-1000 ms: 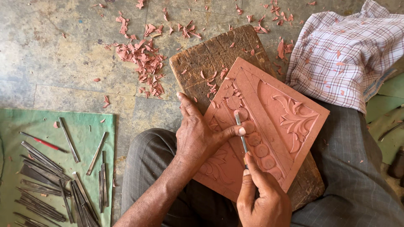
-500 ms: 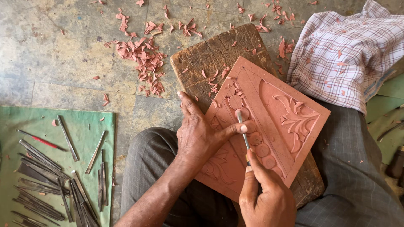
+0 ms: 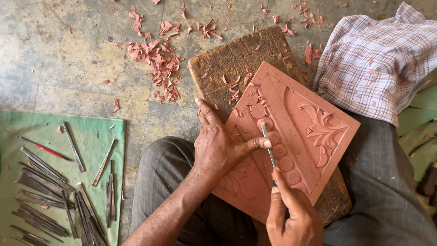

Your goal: The person uses various chisels to carve intricate patterns into a piece of wood. They hold the tools with both hands, shaving off wood to create decorative circular and floral elements.

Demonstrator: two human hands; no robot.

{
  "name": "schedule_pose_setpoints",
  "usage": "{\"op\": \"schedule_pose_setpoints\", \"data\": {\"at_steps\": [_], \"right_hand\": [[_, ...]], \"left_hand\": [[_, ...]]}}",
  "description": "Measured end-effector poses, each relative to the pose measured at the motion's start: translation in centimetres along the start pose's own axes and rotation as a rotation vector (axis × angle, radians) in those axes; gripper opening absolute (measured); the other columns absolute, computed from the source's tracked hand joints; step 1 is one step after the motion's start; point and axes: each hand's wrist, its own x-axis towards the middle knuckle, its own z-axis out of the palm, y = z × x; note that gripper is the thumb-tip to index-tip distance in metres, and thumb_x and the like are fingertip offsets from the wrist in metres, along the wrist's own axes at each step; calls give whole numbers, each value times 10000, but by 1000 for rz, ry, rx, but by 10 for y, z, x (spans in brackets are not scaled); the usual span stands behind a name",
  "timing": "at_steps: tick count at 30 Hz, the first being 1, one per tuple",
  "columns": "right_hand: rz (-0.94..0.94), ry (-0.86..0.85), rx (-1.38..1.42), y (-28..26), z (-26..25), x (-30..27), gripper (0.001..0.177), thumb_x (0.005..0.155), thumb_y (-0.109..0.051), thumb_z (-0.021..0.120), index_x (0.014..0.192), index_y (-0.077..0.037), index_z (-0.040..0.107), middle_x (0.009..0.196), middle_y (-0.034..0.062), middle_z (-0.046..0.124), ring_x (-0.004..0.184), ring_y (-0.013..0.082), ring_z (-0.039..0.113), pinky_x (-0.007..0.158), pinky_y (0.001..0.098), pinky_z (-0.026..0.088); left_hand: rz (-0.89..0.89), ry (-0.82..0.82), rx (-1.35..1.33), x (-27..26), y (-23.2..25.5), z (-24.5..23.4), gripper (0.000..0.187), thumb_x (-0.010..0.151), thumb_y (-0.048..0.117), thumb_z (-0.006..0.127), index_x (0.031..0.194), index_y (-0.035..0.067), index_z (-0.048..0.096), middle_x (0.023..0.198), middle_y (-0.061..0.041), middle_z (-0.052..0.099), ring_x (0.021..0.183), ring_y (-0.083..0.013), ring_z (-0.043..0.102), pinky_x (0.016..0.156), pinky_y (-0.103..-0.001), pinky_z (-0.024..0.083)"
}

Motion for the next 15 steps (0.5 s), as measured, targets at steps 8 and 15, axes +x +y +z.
{"op": "schedule_pose_setpoints", "data": {"at_steps": [8,15], "right_hand": [[75,-63,-104,-7,3,-1,381,908,-142,695,1275,-237,731,707,48,732,623,152,736,562,315,574],[58,-51,-216,-18,0,-1,379,878,-173,703,1244,-259,744,704,40,725,620,169,732,574,331,579]], "left_hand": [[7,-2,11,0,3,-2,1709,481,793,841,1468,-255,-80,1516,-499,185,1339,-539,466,952,-445,561],[-11,-12,-9,0,5,-5,1697,500,799,820,1474,-255,-85,1515,-501,198,1317,-529,497,920,-441,584]]}}
